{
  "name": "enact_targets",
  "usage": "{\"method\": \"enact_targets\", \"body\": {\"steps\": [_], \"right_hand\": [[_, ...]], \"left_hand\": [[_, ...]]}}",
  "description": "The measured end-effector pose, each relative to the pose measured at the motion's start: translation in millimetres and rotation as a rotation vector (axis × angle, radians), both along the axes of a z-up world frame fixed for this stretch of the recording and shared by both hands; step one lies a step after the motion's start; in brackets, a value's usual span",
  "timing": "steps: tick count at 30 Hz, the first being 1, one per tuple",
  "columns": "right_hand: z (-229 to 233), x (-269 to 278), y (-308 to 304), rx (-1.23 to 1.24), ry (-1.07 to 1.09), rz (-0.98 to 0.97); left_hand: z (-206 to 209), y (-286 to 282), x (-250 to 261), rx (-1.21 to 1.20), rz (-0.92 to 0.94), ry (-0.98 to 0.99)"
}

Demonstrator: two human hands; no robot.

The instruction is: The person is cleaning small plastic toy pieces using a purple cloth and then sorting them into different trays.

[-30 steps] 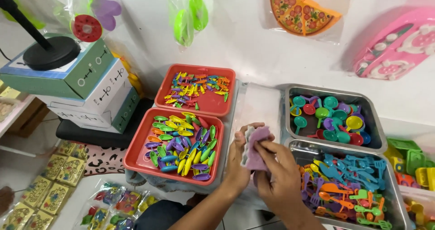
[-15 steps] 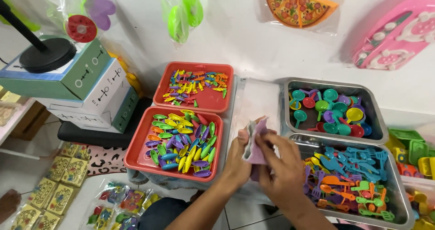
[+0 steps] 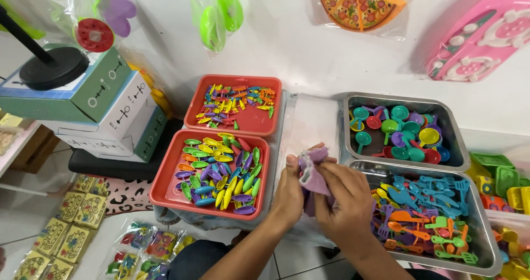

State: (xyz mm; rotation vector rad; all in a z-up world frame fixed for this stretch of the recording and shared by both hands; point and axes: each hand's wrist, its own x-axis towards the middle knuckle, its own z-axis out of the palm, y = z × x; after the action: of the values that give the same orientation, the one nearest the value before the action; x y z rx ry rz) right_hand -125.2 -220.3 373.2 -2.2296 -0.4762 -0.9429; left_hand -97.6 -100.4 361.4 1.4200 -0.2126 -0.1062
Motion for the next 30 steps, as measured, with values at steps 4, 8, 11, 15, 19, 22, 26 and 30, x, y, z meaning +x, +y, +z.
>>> {"method": "enact_targets", "body": {"steps": [4, 8, 11, 15, 19, 22, 26, 30], "right_hand": [[9.2, 0.1, -7.3, -0.132, 0.002, -0.037], [9.5, 9.0, -22.1, -0.057, 0.072, 0.0], [6.8, 0.9, -17.9, -0.18, -0.006, 0.027], [14.4, -1.9, -4.1, -0.141, -0.029, 0.063], [5.3, -5.3, -2.3, -0.109, 0.016, 0.115], [2.8, -10.0, 2.2, -0.08, 0.054, 0.151], [5.0, -10.6, 8.8, -0.101, 0.036, 0.251], [2.7, -9.6, 4.6, -0.133, 0.019, 0.212]], "left_hand": [[-7.4, -0.2, 3.2, -0.045, -0.022, -0.088], [5.8, 6.0, 1.9, -0.116, -0.048, -0.284], [-2.9, 6.4, 3.5, -0.272, -0.125, -0.13], [9.4, 12.3, 6.3, -0.409, -0.047, 0.062], [2.7, 9.8, 7.7, -0.592, -0.042, 0.077], [-19.5, 3.9, 16.8, -0.782, -0.09, 0.128], [-13.5, 11.9, 20.9, -0.871, -0.036, 0.115], [-6.5, 16.9, 21.2, -0.879, -0.02, 0.095]]}}
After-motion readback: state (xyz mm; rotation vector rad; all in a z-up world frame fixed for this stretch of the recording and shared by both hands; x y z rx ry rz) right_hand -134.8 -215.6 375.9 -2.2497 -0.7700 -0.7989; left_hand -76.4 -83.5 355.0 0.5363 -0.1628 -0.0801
